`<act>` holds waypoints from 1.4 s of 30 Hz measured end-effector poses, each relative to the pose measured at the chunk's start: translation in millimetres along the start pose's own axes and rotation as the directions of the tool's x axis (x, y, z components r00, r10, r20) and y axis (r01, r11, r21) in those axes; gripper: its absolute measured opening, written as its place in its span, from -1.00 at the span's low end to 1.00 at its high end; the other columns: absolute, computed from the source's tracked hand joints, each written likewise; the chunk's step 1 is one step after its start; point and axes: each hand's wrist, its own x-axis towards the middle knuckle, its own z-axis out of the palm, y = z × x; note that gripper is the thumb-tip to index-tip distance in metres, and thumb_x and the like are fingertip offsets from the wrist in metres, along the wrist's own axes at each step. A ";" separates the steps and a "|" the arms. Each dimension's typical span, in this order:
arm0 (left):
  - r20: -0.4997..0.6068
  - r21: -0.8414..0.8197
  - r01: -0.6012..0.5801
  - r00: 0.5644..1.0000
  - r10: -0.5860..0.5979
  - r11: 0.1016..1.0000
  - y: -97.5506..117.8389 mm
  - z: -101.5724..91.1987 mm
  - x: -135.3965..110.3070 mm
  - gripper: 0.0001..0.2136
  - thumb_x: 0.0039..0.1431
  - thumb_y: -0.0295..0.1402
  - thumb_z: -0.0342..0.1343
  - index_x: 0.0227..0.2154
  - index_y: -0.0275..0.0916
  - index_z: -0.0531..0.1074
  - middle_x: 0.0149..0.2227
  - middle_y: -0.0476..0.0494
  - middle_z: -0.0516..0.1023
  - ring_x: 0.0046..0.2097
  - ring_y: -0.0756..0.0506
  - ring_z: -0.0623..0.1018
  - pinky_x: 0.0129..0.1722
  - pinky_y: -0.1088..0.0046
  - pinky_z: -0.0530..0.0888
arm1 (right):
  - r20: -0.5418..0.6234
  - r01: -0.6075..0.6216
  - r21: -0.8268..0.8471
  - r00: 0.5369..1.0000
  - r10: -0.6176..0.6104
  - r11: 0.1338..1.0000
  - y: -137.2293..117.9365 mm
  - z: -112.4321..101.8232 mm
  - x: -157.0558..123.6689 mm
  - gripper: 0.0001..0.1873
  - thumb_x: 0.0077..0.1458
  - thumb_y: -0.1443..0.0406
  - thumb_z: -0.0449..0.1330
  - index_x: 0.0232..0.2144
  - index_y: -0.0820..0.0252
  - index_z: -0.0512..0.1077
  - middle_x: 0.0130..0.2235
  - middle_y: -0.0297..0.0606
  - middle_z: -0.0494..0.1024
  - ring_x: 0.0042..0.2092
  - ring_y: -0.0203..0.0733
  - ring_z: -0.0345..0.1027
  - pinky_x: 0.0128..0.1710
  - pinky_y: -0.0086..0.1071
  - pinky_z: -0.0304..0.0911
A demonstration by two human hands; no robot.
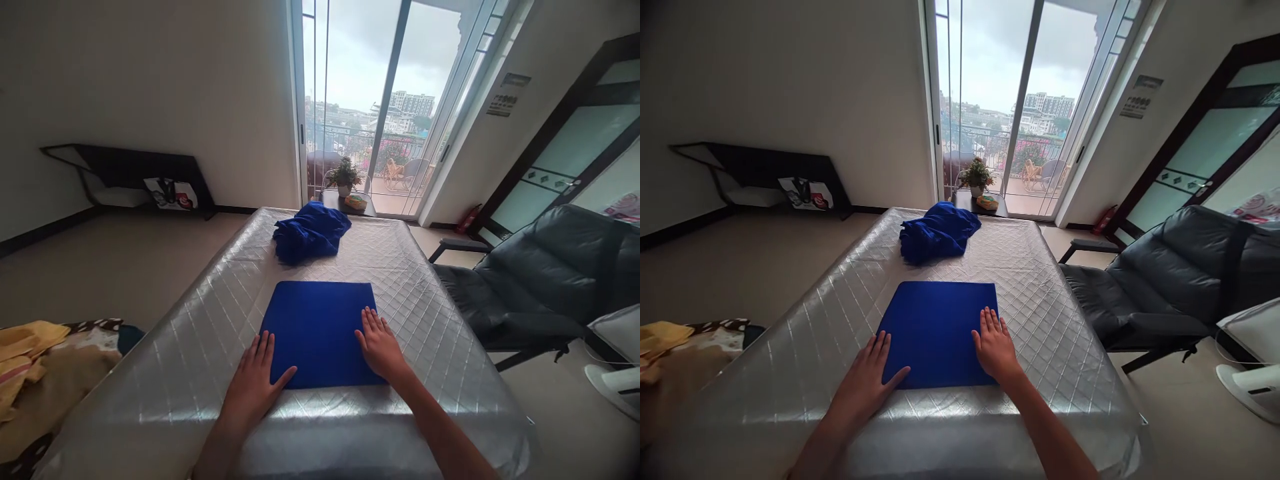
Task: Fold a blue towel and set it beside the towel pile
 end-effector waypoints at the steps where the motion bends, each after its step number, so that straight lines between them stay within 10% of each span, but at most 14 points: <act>1: 0.010 0.001 0.006 1.000 -0.006 1.000 0.7 -1.2 -0.4 -0.05 0.18 0.28 -0.21 0.39 -0.36 -0.22 0.42 -0.30 -0.16 0.42 -0.29 -0.07 0.34 0.01 0.08 | 0.000 -0.008 -0.003 1.000 0.008 1.000 1.1 1.9 7.2 -0.32 0.39 0.09 -0.29 0.38 0.40 -0.11 0.41 -0.13 -0.16 0.43 -0.14 -0.36 0.39 -0.16 -0.34; 10: 0.027 -0.019 0.014 1.000 -0.014 1.000 9.9 -7.2 19.5 -0.08 0.21 0.28 -0.29 0.37 -0.42 -0.08 0.41 -0.36 -0.11 0.41 -0.31 0.00 0.33 -0.01 0.09 | -0.026 -0.093 0.041 0.995 0.094 0.995 11.8 33.3 23.9 -0.32 0.39 0.10 -0.28 0.39 0.41 -0.15 0.42 -0.15 -0.22 0.43 -0.14 -0.40 0.39 -0.19 -0.37; 18: 0.066 -0.183 -0.460 0.876 0.477 0.869 151.7 -6.8 96.5 -0.30 0.37 0.07 -0.41 0.36 -0.34 0.03 0.40 -0.26 0.00 0.41 -0.16 0.00 0.37 0.21 0.00 | -0.028 -0.056 0.016 0.998 0.057 0.998 15.6 36.7 23.9 -0.35 0.37 0.16 -0.25 0.38 0.41 -0.12 0.42 -0.12 -0.21 0.43 -0.13 -0.41 0.38 -0.18 -0.38; 21: 0.050 -0.185 -0.494 0.859 0.510 0.849 172.3 3.3 112.2 -0.33 0.40 0.02 -0.43 0.37 -0.35 0.00 0.40 -0.24 -0.02 0.42 -0.14 -0.04 0.38 0.22 -0.06 | -0.035 -0.049 0.009 0.998 0.049 0.999 17.4 38.6 23.5 -0.36 0.37 0.20 -0.25 0.39 0.40 -0.11 0.42 -0.11 -0.21 0.43 -0.14 -0.41 0.38 -0.18 -0.38; 25: 0.066 -0.154 -0.454 0.881 0.468 0.877 147.6 7.9 116.9 -0.31 0.38 0.06 -0.41 0.37 -0.34 0.00 0.41 -0.23 -0.04 0.42 -0.16 -0.05 0.39 0.18 -0.06 | -0.043 -0.065 0.040 0.997 0.067 0.997 17.0 37.5 23.1 -0.35 0.37 0.17 -0.27 0.38 0.42 -0.12 0.42 -0.14 -0.18 0.43 -0.15 -0.38 0.38 -0.19 -0.37; 35: 0.000 0.008 -0.093 0.996 0.093 0.996 -11.3 6.8 103.8 -0.24 0.34 0.13 -0.42 0.37 -0.37 -0.02 0.39 -0.34 0.00 0.41 -0.27 -0.01 0.33 0.01 0.06 | -0.022 -0.083 0.040 0.996 0.084 0.996 13.4 33.3 23.4 -0.33 0.37 0.15 -0.26 0.38 0.43 -0.13 0.42 -0.14 -0.19 0.43 -0.14 -0.36 0.38 -0.18 -0.37; 42: -0.026 -0.003 -0.063 0.998 0.063 0.998 -15.9 9.9 100.9 -0.21 0.32 0.16 -0.39 0.36 -0.42 0.00 0.40 -0.37 -0.01 0.40 -0.28 0.02 0.33 0.05 0.08 | -0.010 -0.083 0.003 0.997 0.083 0.997 8.0 16.0 42.3 -0.33 0.36 0.15 -0.28 0.38 0.46 -0.08 0.41 -0.08 -0.13 0.43 -0.10 -0.32 0.37 -0.16 -0.36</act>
